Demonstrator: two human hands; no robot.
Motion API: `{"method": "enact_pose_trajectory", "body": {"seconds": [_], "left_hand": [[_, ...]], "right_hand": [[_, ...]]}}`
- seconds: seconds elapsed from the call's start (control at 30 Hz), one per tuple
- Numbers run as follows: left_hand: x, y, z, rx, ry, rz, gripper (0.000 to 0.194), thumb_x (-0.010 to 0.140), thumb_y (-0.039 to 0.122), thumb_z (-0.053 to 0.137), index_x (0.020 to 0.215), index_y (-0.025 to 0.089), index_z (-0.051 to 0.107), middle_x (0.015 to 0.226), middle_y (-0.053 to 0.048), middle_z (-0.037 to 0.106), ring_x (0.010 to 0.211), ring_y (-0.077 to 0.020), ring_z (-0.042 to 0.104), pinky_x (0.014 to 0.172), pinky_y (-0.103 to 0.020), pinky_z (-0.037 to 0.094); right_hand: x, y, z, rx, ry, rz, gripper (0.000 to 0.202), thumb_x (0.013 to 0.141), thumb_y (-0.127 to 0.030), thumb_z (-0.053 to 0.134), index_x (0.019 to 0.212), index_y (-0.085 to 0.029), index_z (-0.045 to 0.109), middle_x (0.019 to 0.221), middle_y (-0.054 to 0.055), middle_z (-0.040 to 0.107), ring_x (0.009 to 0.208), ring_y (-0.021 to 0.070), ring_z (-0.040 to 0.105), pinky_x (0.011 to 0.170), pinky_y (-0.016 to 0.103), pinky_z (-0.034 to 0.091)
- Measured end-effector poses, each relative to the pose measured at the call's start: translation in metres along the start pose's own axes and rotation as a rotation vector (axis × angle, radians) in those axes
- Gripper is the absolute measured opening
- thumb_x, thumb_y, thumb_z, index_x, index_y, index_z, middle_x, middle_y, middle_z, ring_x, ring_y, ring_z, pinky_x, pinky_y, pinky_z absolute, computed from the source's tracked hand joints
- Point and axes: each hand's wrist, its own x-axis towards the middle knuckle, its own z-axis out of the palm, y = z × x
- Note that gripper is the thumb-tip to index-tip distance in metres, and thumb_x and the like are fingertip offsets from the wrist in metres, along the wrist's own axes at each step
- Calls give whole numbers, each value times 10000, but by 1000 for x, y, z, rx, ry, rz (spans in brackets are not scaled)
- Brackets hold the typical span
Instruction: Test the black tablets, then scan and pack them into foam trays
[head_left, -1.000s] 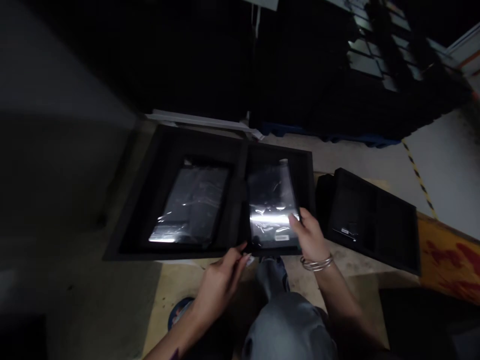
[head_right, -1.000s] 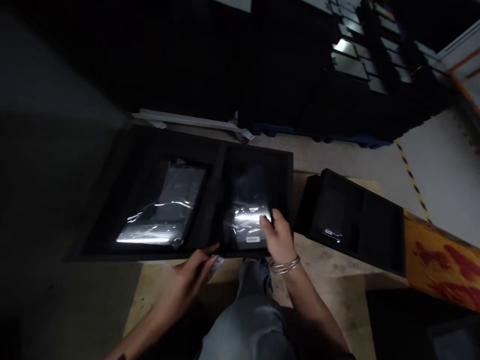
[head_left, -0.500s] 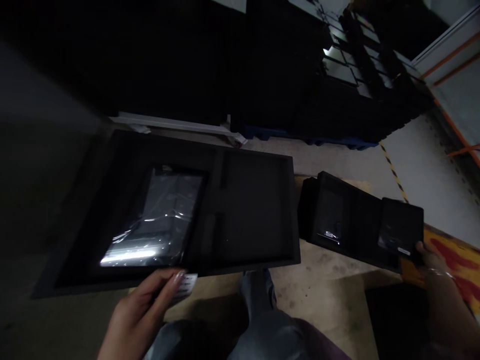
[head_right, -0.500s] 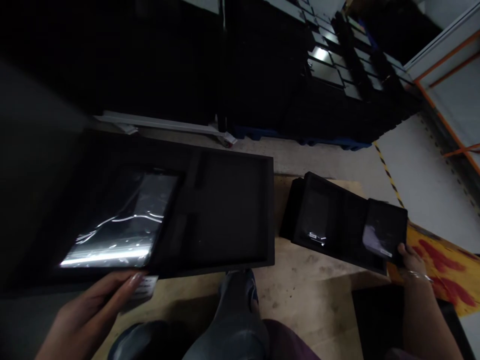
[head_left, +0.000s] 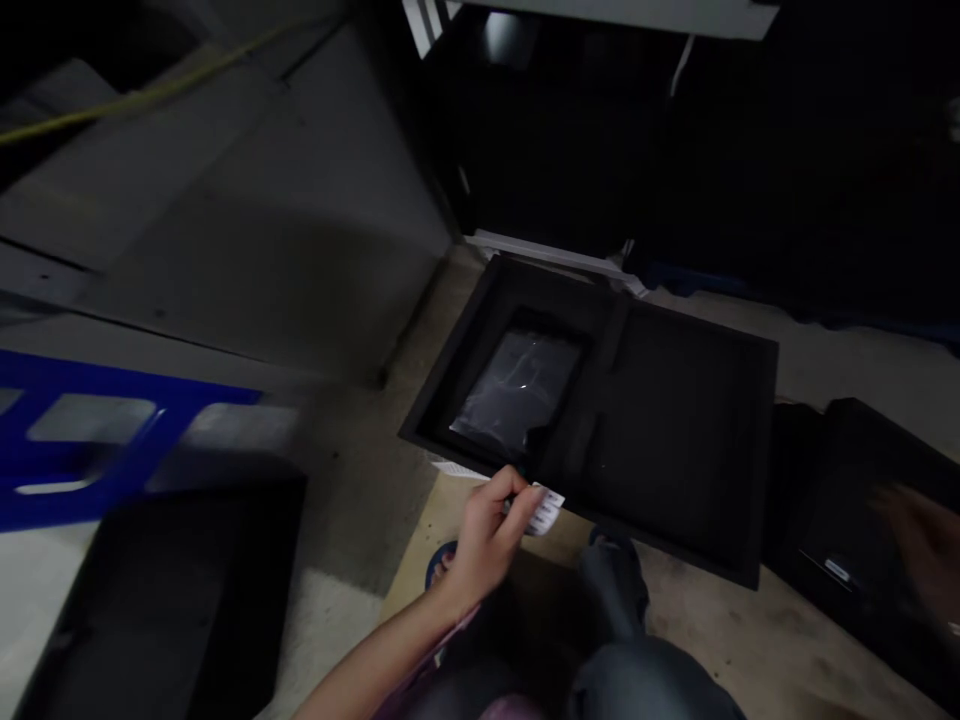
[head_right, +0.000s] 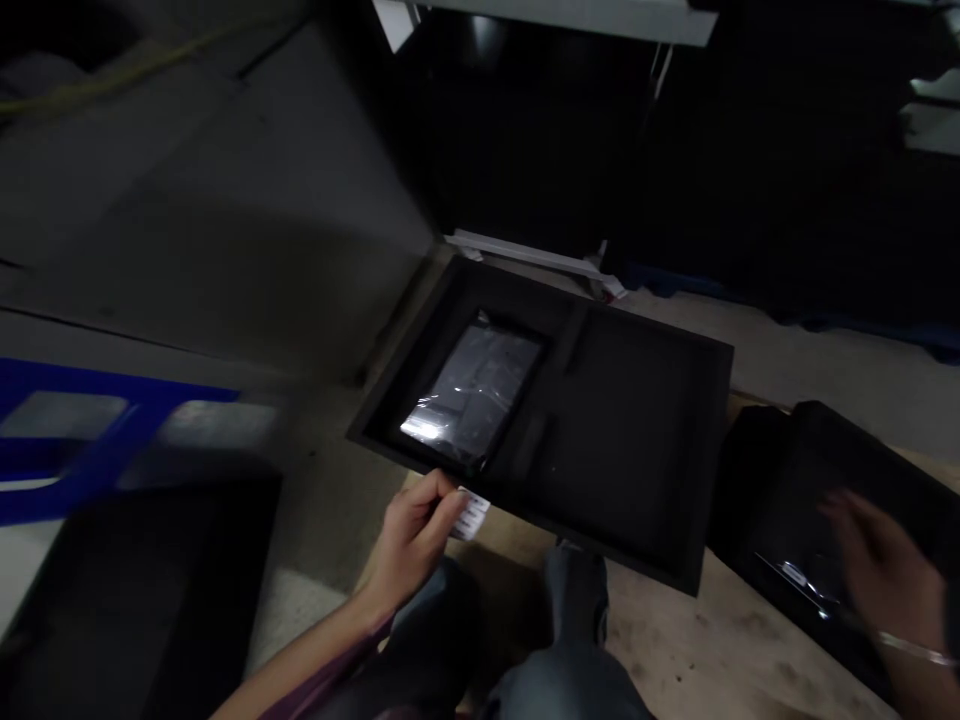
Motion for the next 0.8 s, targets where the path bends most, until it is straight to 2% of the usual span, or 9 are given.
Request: {"method": "enact_pose_trajectory", "body": {"seconds": [0.07, 0.17, 0.27, 0.33, 0.4, 0.53, 0.63, 0.73, 0.8], "left_hand": [[-2, 0, 0, -15, 16, 36, 320, 824, 330, 497, 557, 173, 421, 477, 53, 411, 457, -71, 365, 444, -172, 298], [-7, 0, -6, -38, 35, 66, 342, 831, 351, 500, 553, 175, 405, 477, 54, 394, 459, -70, 351, 449, -177, 290], [-11, -2, -18, -55, 42, 90, 356, 837, 359, 504, 550, 174, 401, 470, 59, 380, 446, -67, 334, 453, -183, 283], [-13, -7, -27, -76, 50, 86, 359, 835, 361, 510, 549, 173, 402, 467, 62, 374, 441, -66, 328, 451, -185, 276], [-14, -13, -35, -90, 78, 48, 357, 831, 362, 511, 548, 173, 404, 470, 62, 365, 446, -68, 327, 450, -189, 271], [-15, -31, -44, -78, 186, -95, 346, 825, 371, 504, 557, 174, 410, 504, 55, 371, 486, -80, 336, 476, -199, 288], [-15, -42, -47, -78, 170, -152, 320, 840, 375, 481, 595, 172, 447, 527, 48, 407, 500, -89, 369, 488, -205, 308], [-16, -49, -52, 3, 153, -100, 288, 862, 353, 469, 643, 170, 500, 576, 27, 487, 539, -104, 445, 524, -215, 342], [-15, -52, -58, 57, 195, -18, 264, 876, 319, 460, 662, 173, 509, 682, -7, 569, 632, -122, 522, 603, -227, 386]], "right_hand": [[-14, -62, 20, 230, -234, -127, 350, 875, -423, 453, 1155, -230, 535, 1051, 107, 640, 1002, 238, 601, 857, 381, 492], [-42, -168, 55, 574, -715, -483, 327, 847, -365, 512, 1151, -248, 537, 969, 43, 657, 892, 174, 627, 785, 307, 506], [-62, -238, 83, 676, -896, -579, 126, 814, -290, 568, 898, -203, 603, 797, -1, 636, 733, 114, 600, 668, 222, 470], [-67, -256, 95, 684, -950, -565, 83, 798, -260, 579, 759, -187, 583, 712, -19, 605, 666, 98, 564, 612, 205, 435], [-65, -261, 105, 666, -964, -535, 94, 795, -241, 570, 721, -184, 567, 657, -32, 578, 619, 92, 535, 580, 204, 410], [-54, -268, 135, 535, -762, -527, 94, 816, -216, 554, 729, -181, 558, 632, -33, 570, 590, 102, 522, 580, 222, 391], [-49, -281, 158, 325, -652, -632, 96, 821, -157, 555, 726, -178, 553, 675, -11, 597, 654, 127, 553, 637, 242, 395], [-52, -291, 168, 78, -575, -720, 96, 847, -163, 538, 753, -181, 548, 753, 14, 622, 720, 150, 580, 656, 256, 392], [-57, -295, 167, -100, -516, -745, 83, 873, -190, 516, 797, -182, 551, 810, 28, 635, 750, 164, 593, 633, 263, 382]]}}
